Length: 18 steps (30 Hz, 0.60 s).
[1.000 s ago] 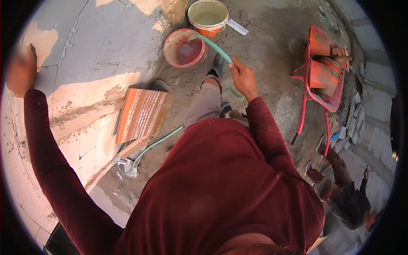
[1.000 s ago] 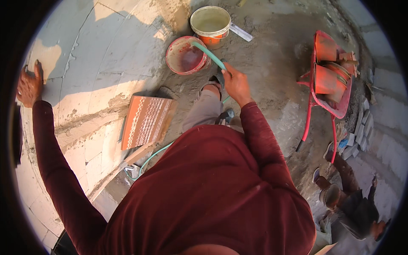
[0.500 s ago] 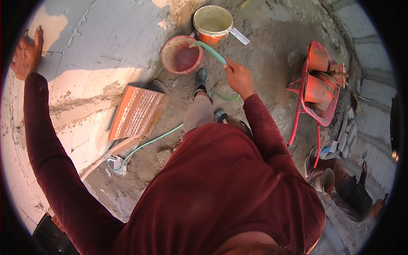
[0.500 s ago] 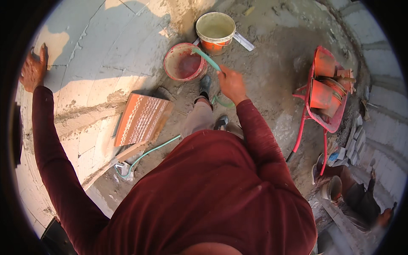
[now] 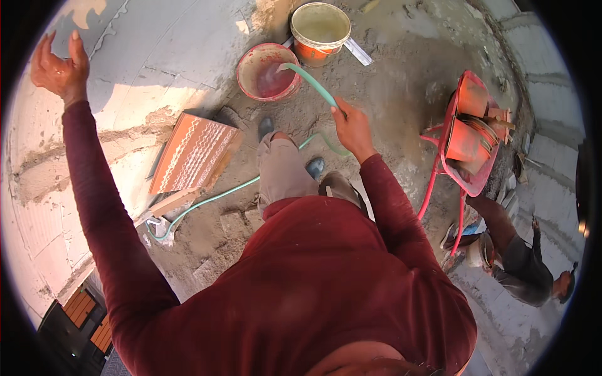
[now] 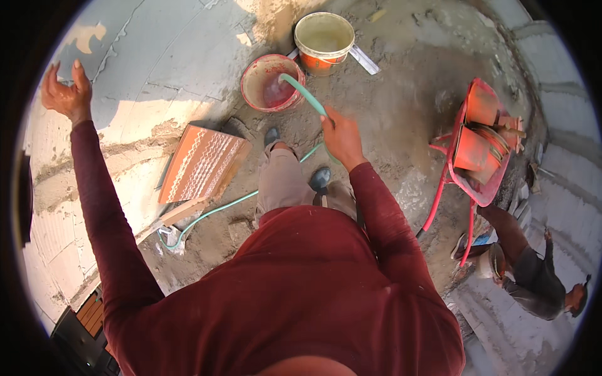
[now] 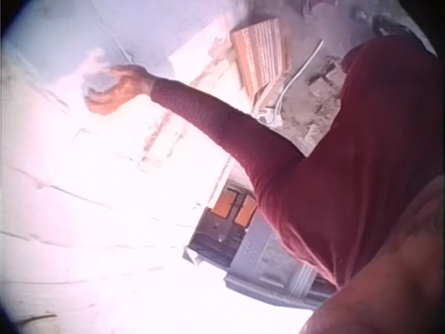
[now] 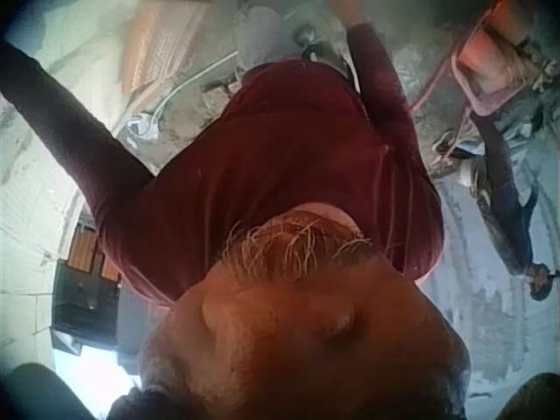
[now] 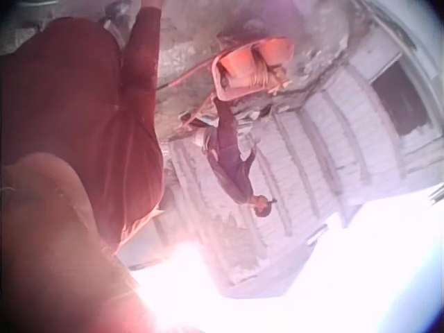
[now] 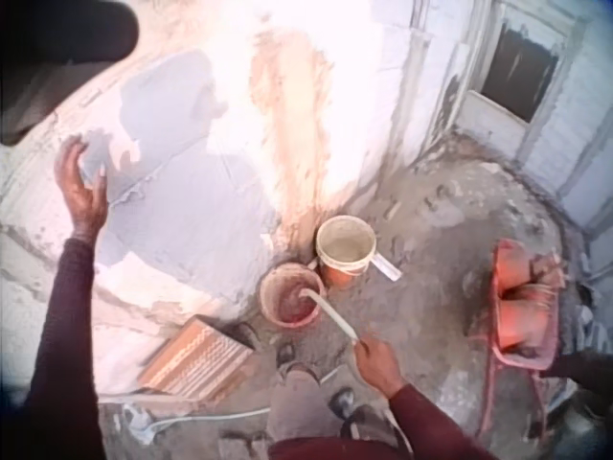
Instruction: The person cleans various plastic buckets and a metal trowel by rinsing them with water from a hose and scrubbing them by hand at a construction site.
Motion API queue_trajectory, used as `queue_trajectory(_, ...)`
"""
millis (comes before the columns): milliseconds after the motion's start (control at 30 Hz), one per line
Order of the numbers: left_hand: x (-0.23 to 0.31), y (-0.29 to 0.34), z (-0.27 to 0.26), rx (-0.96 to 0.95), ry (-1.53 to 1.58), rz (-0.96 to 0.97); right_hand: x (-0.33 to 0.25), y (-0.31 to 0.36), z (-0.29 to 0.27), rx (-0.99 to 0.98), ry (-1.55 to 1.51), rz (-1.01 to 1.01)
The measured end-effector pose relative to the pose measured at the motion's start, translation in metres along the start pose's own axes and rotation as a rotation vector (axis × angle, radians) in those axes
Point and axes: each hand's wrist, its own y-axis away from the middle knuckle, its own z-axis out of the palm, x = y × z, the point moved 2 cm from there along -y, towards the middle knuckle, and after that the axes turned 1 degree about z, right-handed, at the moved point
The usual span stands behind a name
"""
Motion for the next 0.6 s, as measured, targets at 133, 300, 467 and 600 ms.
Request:
queue_trajectory(133,0.191,0.232,0.053,-0.563,0.591,-0.863,-0.001,0.002,0.005,0.003,-0.061,0.054)
queue_trajectory(300,0.352,0.528,0.056,-1.230,0.628,-1.922,-0.030,-0.005,0.021,-0.094,-0.093,0.120)
queue_trajectory(467,0.455,0.539,0.113,-1.023,0.767,-2.623,-0.011,-0.005,0.045,-0.043,-0.065,0.259)
queue_trajectory(600,0.484,0.538,0.177,-0.807,0.893,-2.804,-0.007,-0.009,0.068,-0.020,-0.092,0.407)
